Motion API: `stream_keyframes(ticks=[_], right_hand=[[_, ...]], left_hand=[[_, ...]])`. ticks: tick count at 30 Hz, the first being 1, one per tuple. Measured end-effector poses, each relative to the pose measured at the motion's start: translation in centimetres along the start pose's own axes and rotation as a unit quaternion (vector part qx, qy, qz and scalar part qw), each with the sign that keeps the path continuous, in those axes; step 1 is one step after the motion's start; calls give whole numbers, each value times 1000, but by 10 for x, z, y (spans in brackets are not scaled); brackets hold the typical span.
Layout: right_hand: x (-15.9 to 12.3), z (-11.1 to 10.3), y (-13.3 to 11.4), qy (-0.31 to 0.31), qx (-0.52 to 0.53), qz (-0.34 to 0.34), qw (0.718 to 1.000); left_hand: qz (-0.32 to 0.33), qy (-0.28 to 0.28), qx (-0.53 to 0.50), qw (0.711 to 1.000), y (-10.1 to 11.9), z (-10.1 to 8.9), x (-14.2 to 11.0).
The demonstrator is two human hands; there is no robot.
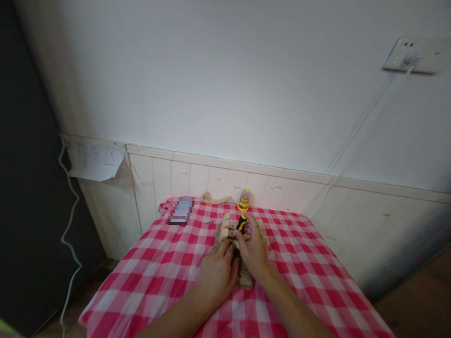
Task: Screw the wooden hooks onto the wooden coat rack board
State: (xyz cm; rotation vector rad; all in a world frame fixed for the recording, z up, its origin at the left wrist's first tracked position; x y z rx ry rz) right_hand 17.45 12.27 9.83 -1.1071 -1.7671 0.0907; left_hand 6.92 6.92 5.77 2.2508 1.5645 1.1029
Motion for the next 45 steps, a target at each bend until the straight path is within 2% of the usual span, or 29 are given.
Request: stream_keyframes(ticks=[6,20,39,45], right_hand=[[-4,3,-4,-1,11,-20,1000],[-4,6,2,-10,60,4,998],[2,-3,-3,12,13,-2,1000],[0,2,-2,-5,21,4,1000]], left_hand=[[-22,-9,9,1000,-2,0,0],[-13,-13,6,1000,1,-1,1],[-9,-22,10,1000,-1,2,1],[-10,-24,8,1000,0,2,1]])
Point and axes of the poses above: each hand's wrist, its own x-axis towards the middle knuckle, its own z-axis out of the palm, y = z × x, the point moved 10 cm from there along x, towards the middle knuckle, and after that the axes turned 12 degrees about -x, right-handed, at the moved point
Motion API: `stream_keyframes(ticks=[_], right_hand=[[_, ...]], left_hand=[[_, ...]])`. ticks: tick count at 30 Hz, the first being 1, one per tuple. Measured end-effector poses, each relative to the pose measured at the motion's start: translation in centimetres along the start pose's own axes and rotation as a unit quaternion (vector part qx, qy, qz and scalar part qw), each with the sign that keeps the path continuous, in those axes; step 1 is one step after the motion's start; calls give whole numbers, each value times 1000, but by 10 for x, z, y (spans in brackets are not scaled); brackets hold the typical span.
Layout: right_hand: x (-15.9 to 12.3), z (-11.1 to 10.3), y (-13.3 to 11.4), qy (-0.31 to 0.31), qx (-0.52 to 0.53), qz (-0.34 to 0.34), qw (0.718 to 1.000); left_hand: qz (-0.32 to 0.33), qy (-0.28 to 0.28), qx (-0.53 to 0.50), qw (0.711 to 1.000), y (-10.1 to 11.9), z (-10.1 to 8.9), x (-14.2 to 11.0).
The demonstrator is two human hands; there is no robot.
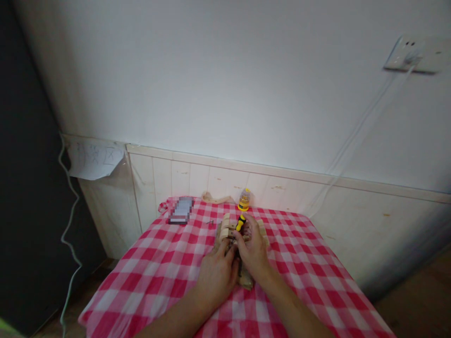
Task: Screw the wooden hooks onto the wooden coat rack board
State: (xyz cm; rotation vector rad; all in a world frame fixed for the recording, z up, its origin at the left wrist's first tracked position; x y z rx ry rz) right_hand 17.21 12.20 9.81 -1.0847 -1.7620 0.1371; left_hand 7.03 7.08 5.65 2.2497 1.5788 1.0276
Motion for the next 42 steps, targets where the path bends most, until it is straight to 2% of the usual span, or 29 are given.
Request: stream_keyframes(ticks=[17,26,42], right_hand=[[-5,8,-9,-42,1,-40,998],[-4,10,2,-34,19,-21,999],[-1,7,3,-31,9,6,999]], left_hand=[[-5,1,2,1000,-1,0,-1],[-8,-4,2,1000,0,0,0],[-5,4,-2,1000,1,-2,0]])
Point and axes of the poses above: each hand's wrist, its own x-axis towards the middle knuckle, its own z-axis out of the palm, y = z × x, the point moved 10 cm from there along x, towards the middle knuckle, and after that the axes turned 12 degrees about -x, right-handed, at the moved point
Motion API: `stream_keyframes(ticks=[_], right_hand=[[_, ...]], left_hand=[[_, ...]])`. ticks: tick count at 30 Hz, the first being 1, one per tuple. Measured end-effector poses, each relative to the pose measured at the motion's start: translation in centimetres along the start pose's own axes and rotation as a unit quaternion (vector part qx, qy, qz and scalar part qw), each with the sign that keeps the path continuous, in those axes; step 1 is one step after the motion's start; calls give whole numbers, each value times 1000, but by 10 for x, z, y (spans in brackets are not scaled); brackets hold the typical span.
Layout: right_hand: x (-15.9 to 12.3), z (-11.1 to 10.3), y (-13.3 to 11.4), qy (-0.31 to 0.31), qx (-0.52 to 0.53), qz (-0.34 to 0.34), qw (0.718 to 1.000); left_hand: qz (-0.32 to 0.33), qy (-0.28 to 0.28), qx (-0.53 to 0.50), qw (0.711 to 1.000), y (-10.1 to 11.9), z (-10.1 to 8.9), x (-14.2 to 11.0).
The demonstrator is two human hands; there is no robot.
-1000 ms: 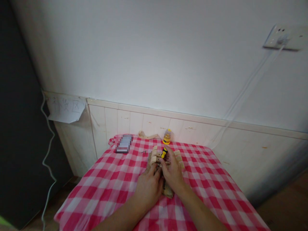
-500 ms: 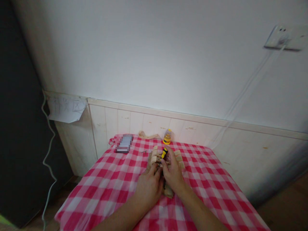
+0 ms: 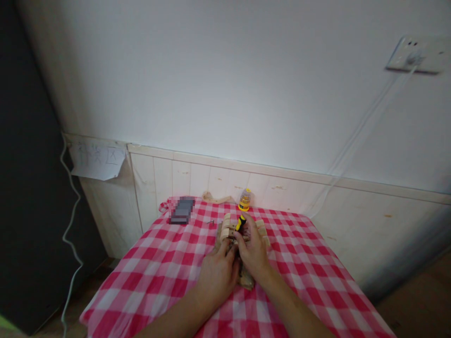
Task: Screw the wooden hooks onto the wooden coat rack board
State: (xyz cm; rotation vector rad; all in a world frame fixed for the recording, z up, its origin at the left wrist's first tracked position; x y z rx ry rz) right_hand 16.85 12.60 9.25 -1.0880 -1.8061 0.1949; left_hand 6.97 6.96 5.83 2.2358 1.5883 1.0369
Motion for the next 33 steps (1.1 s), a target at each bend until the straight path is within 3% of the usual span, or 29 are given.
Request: stream_keyframes(ticks=[21,33], right_hand=[[-5,1,-9,-4,-19,-35,999],[-6,3,-2,2,-12,-34,999]], left_hand=[[6,-4,3,1000,-4,5,0],[-3,-8,5,1000,-3,3,0]])
Point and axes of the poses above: each hand's wrist, its own x-axis towards the middle knuckle, its own z-axis out of the palm, y = z × x, the point moved 10 cm from there along x, towards the middle knuckle, and after that the axes turned 12 degrees about -x, right-handed, at the moved point
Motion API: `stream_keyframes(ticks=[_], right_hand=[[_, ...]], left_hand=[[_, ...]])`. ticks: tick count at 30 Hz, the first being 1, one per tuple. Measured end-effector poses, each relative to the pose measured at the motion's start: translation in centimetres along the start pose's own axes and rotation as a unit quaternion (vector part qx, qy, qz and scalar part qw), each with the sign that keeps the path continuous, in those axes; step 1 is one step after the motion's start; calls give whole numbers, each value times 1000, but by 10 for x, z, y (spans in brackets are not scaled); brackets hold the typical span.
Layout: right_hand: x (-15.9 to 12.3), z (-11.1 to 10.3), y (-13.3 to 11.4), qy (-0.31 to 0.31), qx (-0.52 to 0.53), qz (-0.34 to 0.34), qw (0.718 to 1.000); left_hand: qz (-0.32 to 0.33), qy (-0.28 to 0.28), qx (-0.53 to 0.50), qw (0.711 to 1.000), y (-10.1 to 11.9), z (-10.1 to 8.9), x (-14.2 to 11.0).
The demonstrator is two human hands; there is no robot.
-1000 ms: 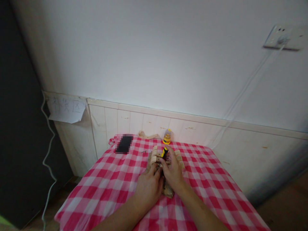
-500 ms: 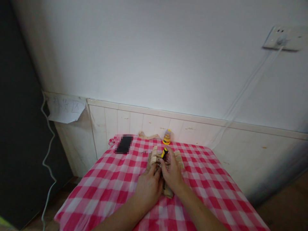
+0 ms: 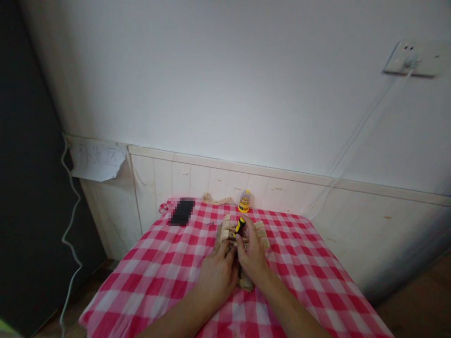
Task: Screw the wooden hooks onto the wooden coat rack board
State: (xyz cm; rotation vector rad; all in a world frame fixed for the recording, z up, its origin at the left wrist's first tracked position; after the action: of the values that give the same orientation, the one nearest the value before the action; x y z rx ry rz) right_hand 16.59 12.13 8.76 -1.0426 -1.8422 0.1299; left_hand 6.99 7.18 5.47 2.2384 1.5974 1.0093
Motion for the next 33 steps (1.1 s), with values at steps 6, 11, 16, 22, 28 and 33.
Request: stream_keyframes(ticks=[6,11,16,22,28,33], right_hand=[[1,1,0,-1,-10,3,1000],[2,0,0,3,-9,10,1000],[3,-2,1,9,1,17,1000],[4,-2,1,3,3,29,1000],[4,-2,1,2,-7,27,1000],[3,-3,-4,7,-11,9,1000]], left_hand=[[5,-2,-4,1000,-2,3,0],[7,1,-4,1000,-1,2,0],[8,7,0,1000,-1,2,0],[6,2,-2,1000,0,0,0],[3,7,-2,1000,0,-1,0],[37,39,-37,998,2,-6,-4]])
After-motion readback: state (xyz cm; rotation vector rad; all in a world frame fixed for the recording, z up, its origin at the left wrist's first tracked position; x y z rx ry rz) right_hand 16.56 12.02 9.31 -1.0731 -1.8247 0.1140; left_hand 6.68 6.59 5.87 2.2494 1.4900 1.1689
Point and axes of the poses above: each hand's wrist, its own x-axis towards the middle knuckle, its own z-axis out of the palm, y = z × x, the point moved 10 cm from there along x, towards the middle knuckle, and after that the axes turned 12 degrees about -x, right-handed, at the moved point
